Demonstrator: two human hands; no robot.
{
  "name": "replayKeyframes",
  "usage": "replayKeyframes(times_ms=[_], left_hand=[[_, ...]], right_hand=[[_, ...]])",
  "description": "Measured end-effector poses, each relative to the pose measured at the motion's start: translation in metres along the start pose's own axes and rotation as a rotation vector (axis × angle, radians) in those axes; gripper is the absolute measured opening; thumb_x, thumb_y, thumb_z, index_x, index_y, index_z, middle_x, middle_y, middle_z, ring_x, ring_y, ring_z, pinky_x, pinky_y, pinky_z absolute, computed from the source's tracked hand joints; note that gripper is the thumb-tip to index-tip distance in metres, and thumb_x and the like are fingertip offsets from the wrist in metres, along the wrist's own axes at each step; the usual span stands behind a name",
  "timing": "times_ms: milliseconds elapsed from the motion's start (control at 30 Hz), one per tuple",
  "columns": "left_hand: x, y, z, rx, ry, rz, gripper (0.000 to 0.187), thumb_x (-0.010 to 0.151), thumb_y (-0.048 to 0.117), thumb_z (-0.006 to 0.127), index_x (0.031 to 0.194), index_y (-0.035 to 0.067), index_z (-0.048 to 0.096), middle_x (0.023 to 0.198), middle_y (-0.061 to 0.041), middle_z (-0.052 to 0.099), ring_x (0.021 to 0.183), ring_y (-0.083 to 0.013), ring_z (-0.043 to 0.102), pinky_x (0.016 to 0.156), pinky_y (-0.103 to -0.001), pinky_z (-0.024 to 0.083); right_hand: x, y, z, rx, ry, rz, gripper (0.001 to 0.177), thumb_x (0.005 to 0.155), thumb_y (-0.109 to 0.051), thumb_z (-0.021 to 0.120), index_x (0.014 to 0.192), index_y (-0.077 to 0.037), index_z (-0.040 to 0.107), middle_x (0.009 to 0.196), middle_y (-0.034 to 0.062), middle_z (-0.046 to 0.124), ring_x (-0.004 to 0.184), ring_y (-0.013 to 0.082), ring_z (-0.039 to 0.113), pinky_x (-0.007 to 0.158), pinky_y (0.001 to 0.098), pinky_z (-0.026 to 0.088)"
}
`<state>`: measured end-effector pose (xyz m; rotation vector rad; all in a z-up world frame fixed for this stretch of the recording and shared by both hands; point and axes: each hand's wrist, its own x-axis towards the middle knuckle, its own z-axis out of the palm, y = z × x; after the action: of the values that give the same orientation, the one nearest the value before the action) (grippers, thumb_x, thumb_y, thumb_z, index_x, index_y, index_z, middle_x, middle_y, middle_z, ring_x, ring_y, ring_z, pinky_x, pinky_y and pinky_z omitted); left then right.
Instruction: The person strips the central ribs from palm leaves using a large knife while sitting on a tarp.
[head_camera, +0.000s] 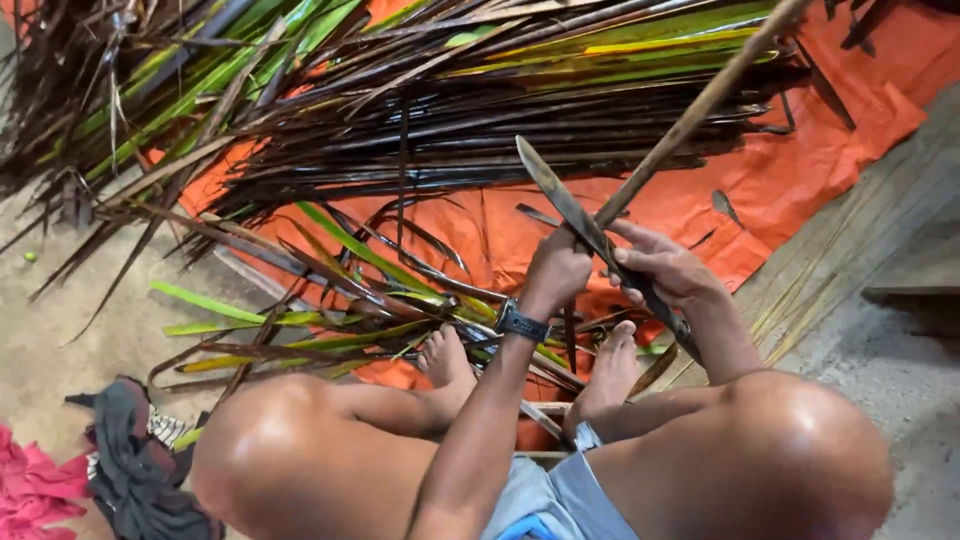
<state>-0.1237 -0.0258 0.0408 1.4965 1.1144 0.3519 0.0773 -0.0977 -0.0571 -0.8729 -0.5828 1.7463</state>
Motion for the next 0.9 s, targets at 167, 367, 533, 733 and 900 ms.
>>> replayKeyframes(times_ms=[167,367,533,733,900], left_hand=[[-0.002,-0.016,0.004,-0.115,-0.039,-0.010,0.032,0.084,0.014,0.048,0.106,0.007,0.071,0.086,-0.018,0.073,0.090,-0.0394,0.073,0.089,-0.057,0.055],[0.007,-0.041,0.008,-0.313,-0.126,-0.062,0.036,0.079,0.007,0.058,0.111,0.005,0.075,0.085,-0.014,0.066,0.080,-0.0279,0.061,0.075,-0.043,0.046],[0.017,-0.076,0.019,-0.481,-0.167,-0.138,0.040,0.074,-0.003,0.042,0.101,-0.003,0.070,0.063,-0.005,0.049,0.047,-0.0150,0.046,0.047,-0.029,0.040],[-0.001,-0.035,-0.002,-0.022,-0.164,-0.148,0.047,0.083,0.020,0.046,0.115,-0.004,0.072,0.105,-0.030,0.073,0.113,-0.0457,0.067,0.096,-0.057,0.051],[-0.023,0.025,-0.015,-0.162,-0.190,-0.065,0.042,0.071,0.008,0.055,0.106,-0.007,0.072,0.095,-0.029,0.071,0.101,-0.0467,0.068,0.094,-0.056,0.051]], right_hand=[[-0.007,0.002,0.009,-0.005,-0.008,0.032,0.061,0.093,0.002,0.057,0.152,-0.008,0.047,0.070,0.0325,0.069,0.040,0.0295,0.067,0.029,0.0342,0.054],[-0.011,0.017,0.004,0.011,-0.044,0.060,0.061,0.092,0.002,0.058,0.151,-0.007,0.047,0.063,0.0319,0.066,0.034,0.0311,0.064,0.025,0.0375,0.051],[-0.016,0.019,0.000,0.018,-0.053,0.072,0.058,0.092,0.001,0.059,0.149,-0.007,0.050,0.062,0.0296,0.067,0.034,0.0290,0.065,0.026,0.0354,0.051],[-0.011,0.019,0.005,0.004,-0.034,0.112,0.057,0.093,-0.001,0.059,0.149,-0.006,0.049,0.065,0.0288,0.069,0.035,0.0273,0.065,0.027,0.0355,0.053],[-0.006,0.020,0.002,0.022,-0.052,0.104,0.054,0.093,0.000,0.058,0.146,-0.002,0.052,0.066,0.0337,0.067,0.034,0.0306,0.066,0.025,0.0390,0.053]])
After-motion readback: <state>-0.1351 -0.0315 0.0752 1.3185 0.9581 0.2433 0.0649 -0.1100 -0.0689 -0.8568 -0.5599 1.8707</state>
